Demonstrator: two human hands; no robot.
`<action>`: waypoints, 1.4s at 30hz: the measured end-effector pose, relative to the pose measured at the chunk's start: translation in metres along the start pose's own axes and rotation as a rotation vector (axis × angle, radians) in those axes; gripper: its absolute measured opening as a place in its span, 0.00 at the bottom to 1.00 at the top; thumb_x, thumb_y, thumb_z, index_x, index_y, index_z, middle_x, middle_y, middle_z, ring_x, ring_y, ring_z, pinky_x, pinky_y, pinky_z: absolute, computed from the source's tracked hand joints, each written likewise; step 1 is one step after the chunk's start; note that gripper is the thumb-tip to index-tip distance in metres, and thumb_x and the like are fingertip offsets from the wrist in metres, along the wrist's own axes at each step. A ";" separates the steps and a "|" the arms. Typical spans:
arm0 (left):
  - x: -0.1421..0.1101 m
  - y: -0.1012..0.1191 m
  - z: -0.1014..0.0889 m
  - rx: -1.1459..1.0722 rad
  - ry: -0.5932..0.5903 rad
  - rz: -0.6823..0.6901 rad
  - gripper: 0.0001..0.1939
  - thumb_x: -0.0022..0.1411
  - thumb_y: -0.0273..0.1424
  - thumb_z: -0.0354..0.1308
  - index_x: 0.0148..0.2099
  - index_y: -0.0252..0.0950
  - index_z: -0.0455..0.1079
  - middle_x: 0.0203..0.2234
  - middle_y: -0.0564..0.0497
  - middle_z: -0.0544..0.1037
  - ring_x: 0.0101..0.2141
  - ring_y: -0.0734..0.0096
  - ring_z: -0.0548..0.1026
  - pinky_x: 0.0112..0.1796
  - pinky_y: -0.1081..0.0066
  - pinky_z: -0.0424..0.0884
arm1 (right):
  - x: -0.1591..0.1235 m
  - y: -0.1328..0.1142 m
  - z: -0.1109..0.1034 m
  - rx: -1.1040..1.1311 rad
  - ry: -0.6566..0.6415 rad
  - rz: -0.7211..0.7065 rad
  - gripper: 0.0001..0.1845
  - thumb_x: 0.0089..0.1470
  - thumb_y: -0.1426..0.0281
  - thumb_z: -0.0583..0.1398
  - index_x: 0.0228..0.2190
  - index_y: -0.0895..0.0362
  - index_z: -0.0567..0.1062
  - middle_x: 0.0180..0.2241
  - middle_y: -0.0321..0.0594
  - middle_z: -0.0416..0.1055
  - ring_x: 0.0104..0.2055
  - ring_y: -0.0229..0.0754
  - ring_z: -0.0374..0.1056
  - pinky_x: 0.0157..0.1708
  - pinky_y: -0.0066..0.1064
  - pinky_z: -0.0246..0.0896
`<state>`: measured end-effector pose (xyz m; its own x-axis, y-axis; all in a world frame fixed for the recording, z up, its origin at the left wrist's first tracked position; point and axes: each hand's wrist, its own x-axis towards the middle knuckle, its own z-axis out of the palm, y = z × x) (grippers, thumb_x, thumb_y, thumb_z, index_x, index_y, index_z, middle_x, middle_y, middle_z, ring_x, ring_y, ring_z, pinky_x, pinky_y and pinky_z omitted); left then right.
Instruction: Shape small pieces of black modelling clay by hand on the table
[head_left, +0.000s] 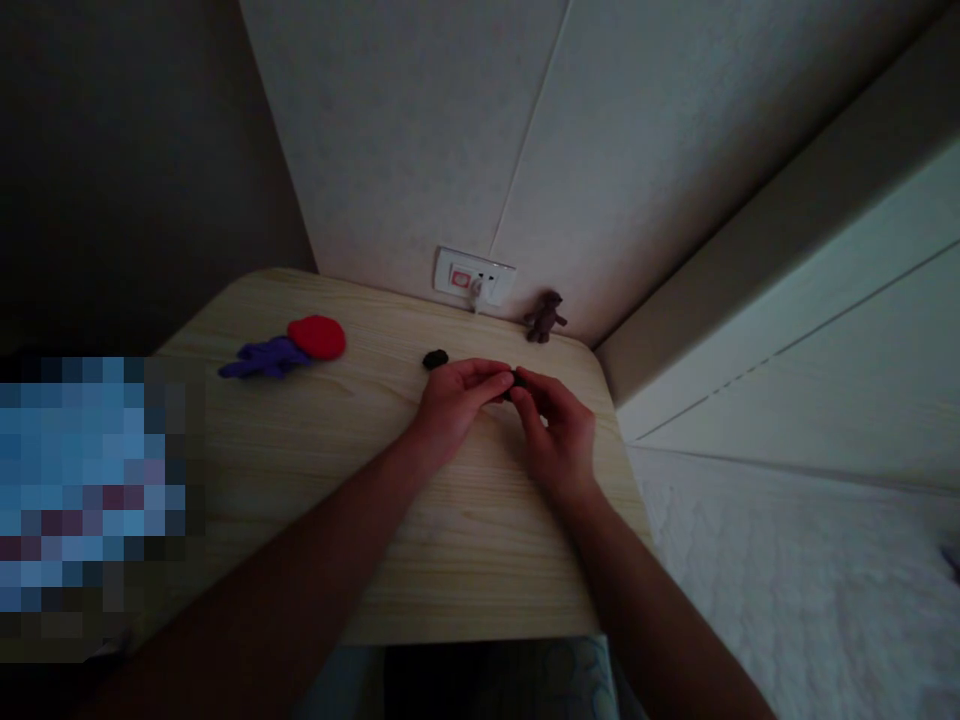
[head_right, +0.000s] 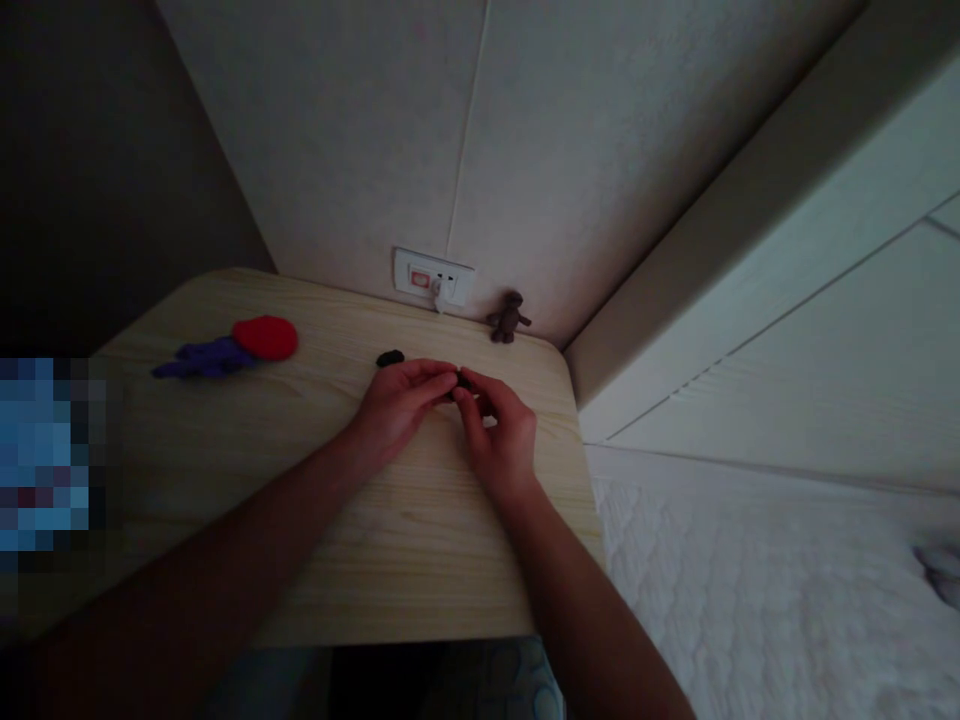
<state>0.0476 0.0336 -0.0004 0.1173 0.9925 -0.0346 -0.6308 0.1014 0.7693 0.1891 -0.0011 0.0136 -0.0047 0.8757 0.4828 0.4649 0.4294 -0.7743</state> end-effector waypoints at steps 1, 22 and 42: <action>0.000 -0.001 0.000 -0.004 -0.013 0.001 0.15 0.44 0.32 0.77 0.35 0.33 0.81 0.31 0.47 0.84 0.33 0.70 0.80 0.41 0.67 0.74 | 0.000 0.002 0.001 0.082 0.018 0.056 0.17 0.60 0.64 0.65 0.50 0.55 0.80 0.40 0.44 0.81 0.31 0.38 0.73 0.30 0.31 0.69; -0.002 -0.002 0.001 -0.010 -0.085 -0.050 0.16 0.48 0.35 0.76 0.37 0.31 0.82 0.34 0.44 0.84 0.35 0.65 0.81 0.46 0.59 0.77 | 0.002 0.006 -0.001 0.071 0.059 0.013 0.13 0.60 0.64 0.65 0.46 0.53 0.82 0.38 0.43 0.80 0.33 0.39 0.72 0.32 0.33 0.69; -0.001 -0.004 -0.001 0.059 -0.122 0.004 0.14 0.53 0.37 0.72 0.39 0.34 0.83 0.33 0.45 0.83 0.33 0.69 0.77 0.37 0.68 0.71 | 0.005 -0.006 -0.007 -0.326 0.003 -0.261 0.14 0.65 0.67 0.60 0.49 0.54 0.81 0.35 0.42 0.75 0.27 0.36 0.66 0.29 0.31 0.68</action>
<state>0.0497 0.0327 -0.0043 0.2094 0.9769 0.0433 -0.5859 0.0898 0.8054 0.1922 -0.0006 0.0240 -0.1575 0.7457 0.6474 0.7040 0.5445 -0.4559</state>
